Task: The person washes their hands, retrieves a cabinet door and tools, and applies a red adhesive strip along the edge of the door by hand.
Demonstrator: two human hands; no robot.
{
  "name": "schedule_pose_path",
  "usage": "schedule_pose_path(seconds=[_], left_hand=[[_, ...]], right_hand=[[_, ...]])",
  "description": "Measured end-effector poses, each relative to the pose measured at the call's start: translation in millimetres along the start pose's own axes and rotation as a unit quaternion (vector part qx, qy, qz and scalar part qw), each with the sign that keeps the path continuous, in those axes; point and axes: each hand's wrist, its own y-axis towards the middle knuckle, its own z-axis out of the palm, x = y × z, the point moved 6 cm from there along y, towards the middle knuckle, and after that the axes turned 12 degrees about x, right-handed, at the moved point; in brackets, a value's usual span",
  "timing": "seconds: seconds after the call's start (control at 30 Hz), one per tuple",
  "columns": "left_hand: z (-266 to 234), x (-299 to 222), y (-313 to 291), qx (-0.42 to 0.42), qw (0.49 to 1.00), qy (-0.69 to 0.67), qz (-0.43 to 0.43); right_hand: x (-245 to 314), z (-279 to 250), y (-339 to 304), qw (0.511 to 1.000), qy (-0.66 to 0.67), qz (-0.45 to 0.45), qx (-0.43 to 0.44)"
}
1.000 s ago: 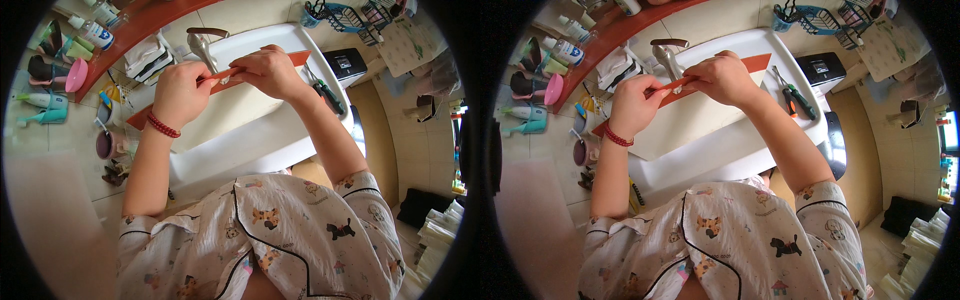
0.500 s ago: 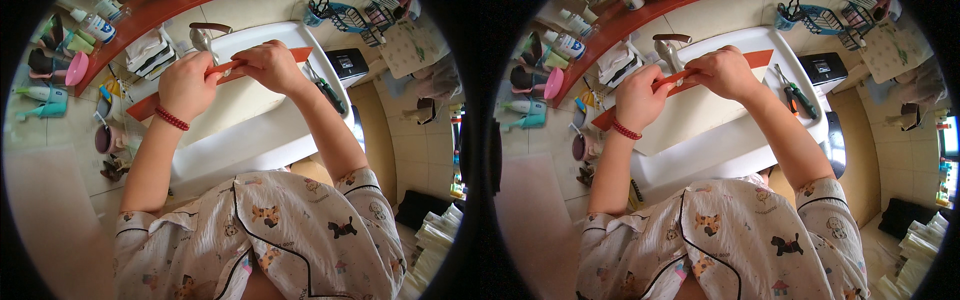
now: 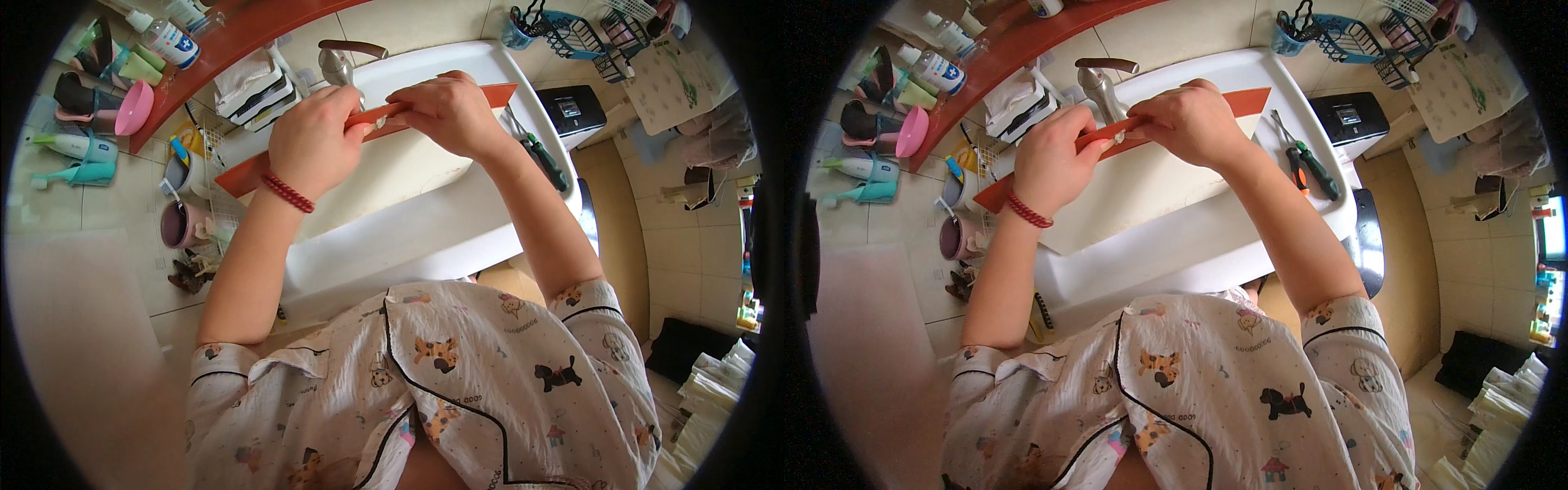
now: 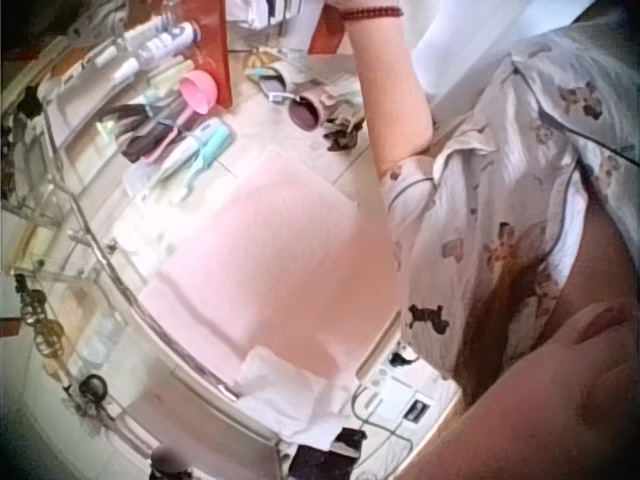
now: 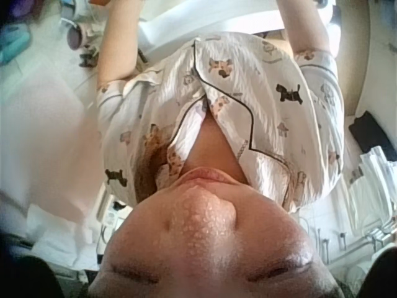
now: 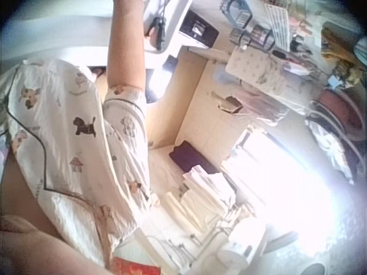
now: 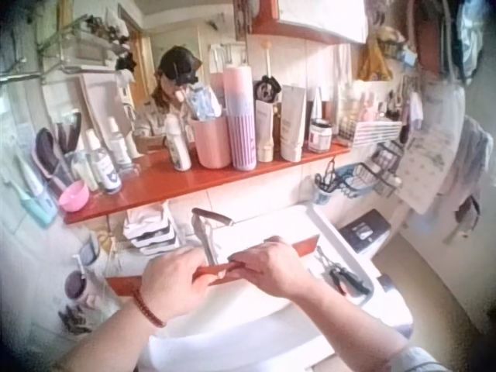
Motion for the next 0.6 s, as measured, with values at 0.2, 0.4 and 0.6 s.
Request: schedule_pose_path(seconds=[0.2,0.4,0.6], left_hand=[[0,1,-2,-0.008,1.000,0.017,-0.011],[-1,5,5,0.010,0.999,-0.042,0.020],[-1,-6,5,-0.018,0.999,0.045,0.007]], right_hand=[[6,1,0,1.000,-0.010,-0.016,-0.002],[3,0,0,1.000,-0.009,0.001,0.009],[6,1,-1,1.000,0.011,-0.013,0.002]])
